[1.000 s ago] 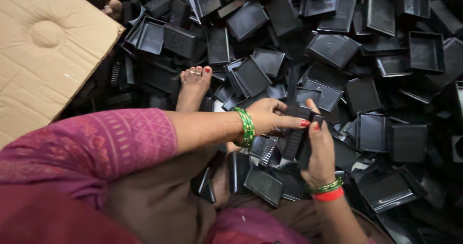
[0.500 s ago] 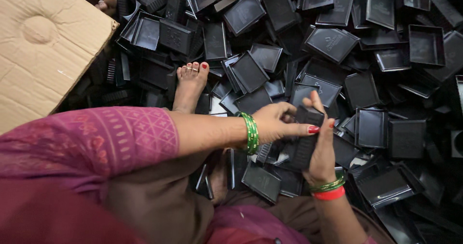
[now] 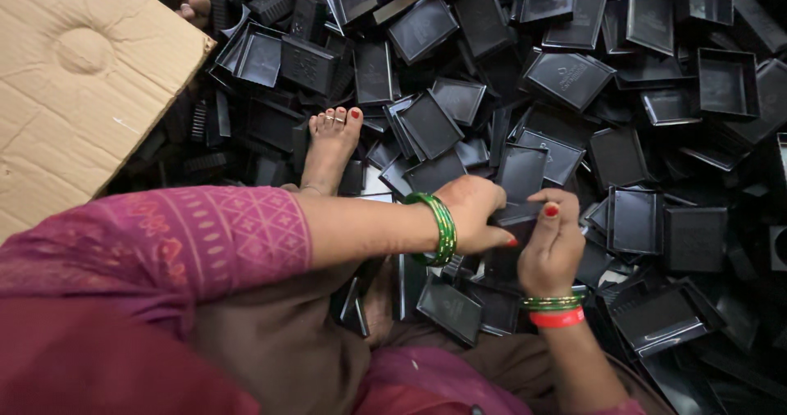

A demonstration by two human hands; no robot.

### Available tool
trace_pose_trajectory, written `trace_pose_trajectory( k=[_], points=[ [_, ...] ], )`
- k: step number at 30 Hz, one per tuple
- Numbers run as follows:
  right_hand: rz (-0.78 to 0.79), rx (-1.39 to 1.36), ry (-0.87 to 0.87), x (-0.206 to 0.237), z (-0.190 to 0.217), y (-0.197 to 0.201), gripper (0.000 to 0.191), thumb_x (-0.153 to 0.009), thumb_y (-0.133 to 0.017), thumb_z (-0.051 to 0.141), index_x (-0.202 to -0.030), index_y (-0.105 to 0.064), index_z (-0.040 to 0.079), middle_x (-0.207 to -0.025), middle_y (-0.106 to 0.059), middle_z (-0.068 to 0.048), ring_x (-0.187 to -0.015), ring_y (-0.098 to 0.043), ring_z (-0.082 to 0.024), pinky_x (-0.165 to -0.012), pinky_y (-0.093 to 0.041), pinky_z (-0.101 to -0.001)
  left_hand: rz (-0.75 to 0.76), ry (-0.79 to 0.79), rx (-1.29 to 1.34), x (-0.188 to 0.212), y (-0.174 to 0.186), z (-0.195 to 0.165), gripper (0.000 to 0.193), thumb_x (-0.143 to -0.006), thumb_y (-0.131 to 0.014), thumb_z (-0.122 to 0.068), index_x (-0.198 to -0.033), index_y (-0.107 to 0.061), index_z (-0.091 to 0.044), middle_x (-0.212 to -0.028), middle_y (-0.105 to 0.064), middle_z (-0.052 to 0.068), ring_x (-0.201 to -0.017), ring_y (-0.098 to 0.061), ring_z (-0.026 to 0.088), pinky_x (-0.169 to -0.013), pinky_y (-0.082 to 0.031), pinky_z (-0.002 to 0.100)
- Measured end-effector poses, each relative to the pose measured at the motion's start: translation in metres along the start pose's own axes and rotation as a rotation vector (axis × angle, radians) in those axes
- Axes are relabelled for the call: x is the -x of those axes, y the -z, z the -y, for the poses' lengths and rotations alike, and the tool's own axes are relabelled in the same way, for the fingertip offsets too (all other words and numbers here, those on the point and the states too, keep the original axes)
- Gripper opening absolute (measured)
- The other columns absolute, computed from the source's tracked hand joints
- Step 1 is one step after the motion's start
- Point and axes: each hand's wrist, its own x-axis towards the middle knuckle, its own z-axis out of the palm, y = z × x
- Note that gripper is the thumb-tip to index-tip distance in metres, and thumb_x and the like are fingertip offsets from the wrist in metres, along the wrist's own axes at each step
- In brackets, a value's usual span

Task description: The person sits on the floor among a large pile of black plastic boxes and repeatedly picks up a base and a lid, presses the lid onto the base to snap it closed, and places the assembled box back onto the pile. The same pick, close, and place cycle continues throughout the episode.

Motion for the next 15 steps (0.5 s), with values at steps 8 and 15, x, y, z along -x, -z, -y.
trace_pose_trajectory(
  k=[8,15],
  points=[
    [0.567,0.132,0.415,0.042,0.033,-0.036,0.027,-0.108,-0.047,0.028,-0.111,-0.059,0.004,-0.101,-0.068,-0.022,-0.09,-0.067,-0.041,-0.076,-0.054,-0.0482,0.689,0.115,-0.413,0.02,0.025,0.05,0.066,-0.064,-0.085,-0.062,-0.092,-0.078,-0.003,-0.097,-0.075,0.021,-0.094,-0.075,0.032,-0.087,-0.058,0.04],
    [0.504,0.528,0.018,0.011,0.025,-0.029,0.045,-0.089,-0.068,0.048,-0.113,-0.064,0.01,-0.087,-0.073,-0.013,-0.077,-0.072,-0.034,-0.066,-0.056,-0.0479,0.527,0.23,-0.399,0.026,0.028,0.076,0.063,-0.075,-0.077,-0.063,-0.09,-0.08,-0.002,-0.098,-0.075,0.024,-0.098,-0.074,0.034,-0.088,-0.058,0.042]
  ],
)
